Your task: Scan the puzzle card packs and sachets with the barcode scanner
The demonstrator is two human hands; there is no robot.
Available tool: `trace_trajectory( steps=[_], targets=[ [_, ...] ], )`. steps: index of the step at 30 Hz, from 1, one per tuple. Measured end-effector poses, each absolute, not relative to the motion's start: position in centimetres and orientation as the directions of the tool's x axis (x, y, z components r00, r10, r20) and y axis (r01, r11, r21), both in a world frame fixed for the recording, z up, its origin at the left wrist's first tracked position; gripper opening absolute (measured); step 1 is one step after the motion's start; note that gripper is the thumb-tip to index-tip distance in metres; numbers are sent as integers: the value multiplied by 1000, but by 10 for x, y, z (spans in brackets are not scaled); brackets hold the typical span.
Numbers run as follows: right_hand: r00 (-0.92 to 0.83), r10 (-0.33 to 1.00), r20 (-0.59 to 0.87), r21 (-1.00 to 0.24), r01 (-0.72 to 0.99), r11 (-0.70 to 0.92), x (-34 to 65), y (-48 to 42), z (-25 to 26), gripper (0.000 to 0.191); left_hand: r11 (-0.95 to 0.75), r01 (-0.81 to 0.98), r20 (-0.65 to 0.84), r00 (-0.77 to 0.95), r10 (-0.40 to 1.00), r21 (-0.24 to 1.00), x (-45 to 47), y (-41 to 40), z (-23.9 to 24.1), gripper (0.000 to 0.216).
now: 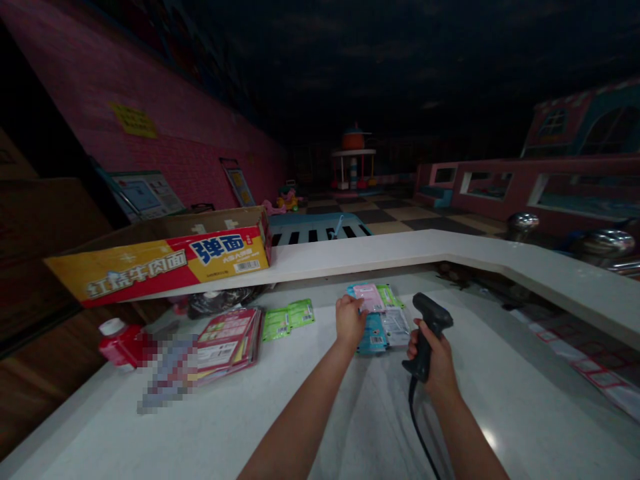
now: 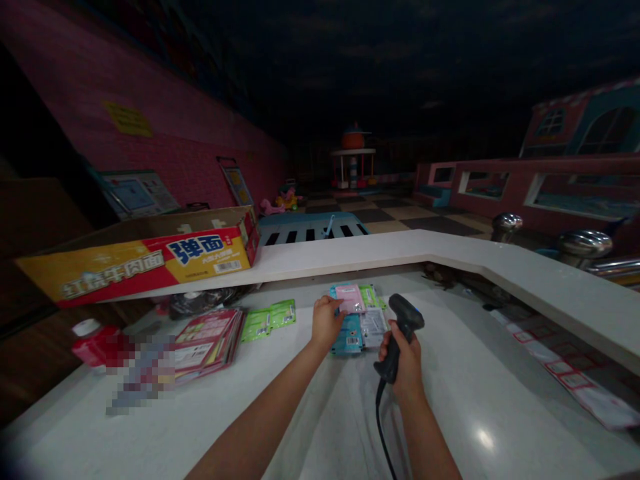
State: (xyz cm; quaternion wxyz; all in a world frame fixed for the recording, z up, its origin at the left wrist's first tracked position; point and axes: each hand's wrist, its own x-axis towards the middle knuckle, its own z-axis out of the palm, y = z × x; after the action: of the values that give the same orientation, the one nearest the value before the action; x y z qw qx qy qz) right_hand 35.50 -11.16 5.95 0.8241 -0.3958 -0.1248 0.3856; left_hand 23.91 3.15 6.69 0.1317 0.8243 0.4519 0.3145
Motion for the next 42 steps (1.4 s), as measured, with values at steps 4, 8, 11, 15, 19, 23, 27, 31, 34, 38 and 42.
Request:
trace_trajectory(
  steps=[4, 8, 11, 15, 19, 23, 27, 31, 34, 38, 42],
  targets=[
    [672, 733, -101, -757, -531, 382, 354, -111, 60, 49, -679, 643, 374, 567, 734, 355, 239, 27, 61, 26],
    [671, 734, -99, -758, -529, 381, 353, -110, 60, 49, -684, 651, 353, 587, 728, 329, 241, 26, 53, 30],
    [659, 746, -92, -765, -527, 371, 352, -111, 59, 48, -684, 636, 362, 581, 729, 356, 235, 26, 51, 32],
    [630, 771, -92, -775, -532, 342, 349, -113, 58, 48, -656, 642, 379, 537, 754, 396, 210, 31, 49, 33],
    [590, 802, -89, -791, -532, 303, 346, -116, 57, 47, -556, 725, 381, 419, 824, 406, 168, 44, 47, 34],
    [573, 812, -111, -797, -540, 271, 345, -116, 56, 49, -362, 878, 328, 257, 909, 314, 135, 58, 46, 40],
    [578, 808, -114, -807, -529, 264, 345, -116, 55, 51, -263, 944, 220, 218, 951, 200, 123, 65, 40, 46],
    [574, 810, -116, -808, -529, 259, 346, -115, 53, 48, -289, 938, 163, 260, 952, 191, 119, 63, 32, 44],
    [564, 819, -106, -804, -534, 264, 346, -115, 52, 47, -348, 904, 207, 301, 931, 249, 115, 59, 32, 36],
    [559, 823, -100, -800, -537, 267, 346, -116, 53, 47, -358, 884, 251, 288, 924, 302, 111, 55, 40, 26],
    [577, 811, -97, -812, -517, 271, 344, -116, 54, 46, -158, 960, 265, 94, 960, 230, 114, 50, 44, 33]
  ],
)
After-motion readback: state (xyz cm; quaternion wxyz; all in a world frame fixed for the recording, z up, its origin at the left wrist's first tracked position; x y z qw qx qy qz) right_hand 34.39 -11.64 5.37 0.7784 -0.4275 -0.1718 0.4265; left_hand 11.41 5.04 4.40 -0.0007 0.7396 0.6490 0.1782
